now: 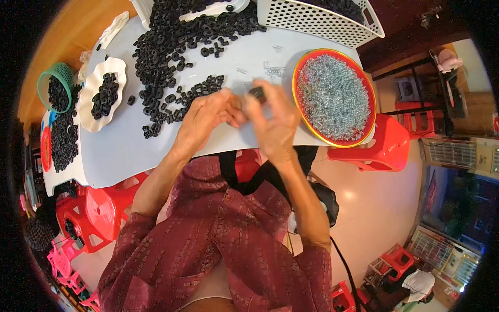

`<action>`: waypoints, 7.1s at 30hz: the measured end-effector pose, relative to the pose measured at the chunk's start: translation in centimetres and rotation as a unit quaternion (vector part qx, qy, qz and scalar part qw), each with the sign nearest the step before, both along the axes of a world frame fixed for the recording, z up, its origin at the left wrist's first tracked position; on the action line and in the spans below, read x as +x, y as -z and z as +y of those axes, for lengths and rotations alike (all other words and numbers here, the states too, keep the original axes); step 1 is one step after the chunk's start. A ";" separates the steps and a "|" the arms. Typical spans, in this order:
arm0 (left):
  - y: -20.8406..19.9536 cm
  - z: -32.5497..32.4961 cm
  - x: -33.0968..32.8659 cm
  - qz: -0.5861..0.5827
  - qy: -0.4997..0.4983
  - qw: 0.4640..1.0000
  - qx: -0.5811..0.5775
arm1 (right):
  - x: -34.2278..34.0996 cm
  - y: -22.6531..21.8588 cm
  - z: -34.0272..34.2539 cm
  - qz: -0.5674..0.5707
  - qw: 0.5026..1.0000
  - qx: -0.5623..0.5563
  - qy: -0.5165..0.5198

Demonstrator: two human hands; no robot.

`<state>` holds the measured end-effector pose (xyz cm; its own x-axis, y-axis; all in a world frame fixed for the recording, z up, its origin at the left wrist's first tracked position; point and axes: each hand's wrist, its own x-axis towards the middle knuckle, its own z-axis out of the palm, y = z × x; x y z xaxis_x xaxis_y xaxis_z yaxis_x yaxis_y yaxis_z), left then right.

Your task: Manually inserting small metal pins into black plastic circular components.

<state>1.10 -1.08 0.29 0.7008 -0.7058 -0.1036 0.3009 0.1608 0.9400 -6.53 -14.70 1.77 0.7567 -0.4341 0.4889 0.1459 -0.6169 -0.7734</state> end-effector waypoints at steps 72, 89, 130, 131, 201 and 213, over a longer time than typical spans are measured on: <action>-0.7 3.1 -0.5 0.179 -0.055 0.974 -0.127 | 7.9 -0.8 -4.3 0.129 0.889 -0.413 -0.150; -0.3 0.2 -0.7 0.168 -0.055 0.975 -0.134 | 1.8 -1.8 -1.2 0.087 0.959 0.214 -0.162; 0.4 1.5 -1.7 0.105 -0.038 0.993 -0.042 | 3.3 -1.6 -4.2 0.190 0.918 -0.339 -0.080; 0.4 1.5 -1.7 0.104 -0.034 0.993 -0.043 | 3.5 -1.7 -4.6 0.211 0.919 -0.320 -0.090; -3.9 -1.4 3.2 -0.448 0.034 0.875 0.178 | 0.5 1.0 -2.1 0.034 0.982 0.165 -0.088; -3.5 -2.0 2.5 -0.362 -0.014 0.926 0.104 | 0.5 1.5 -2.4 0.044 0.969 0.218 -0.108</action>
<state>3.60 -3.12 3.83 0.6573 -0.7043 0.2683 -0.4218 -0.0487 0.9054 -6.08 -17.07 0.29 0.8829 -0.4123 0.2246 0.1568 -0.1919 -0.9688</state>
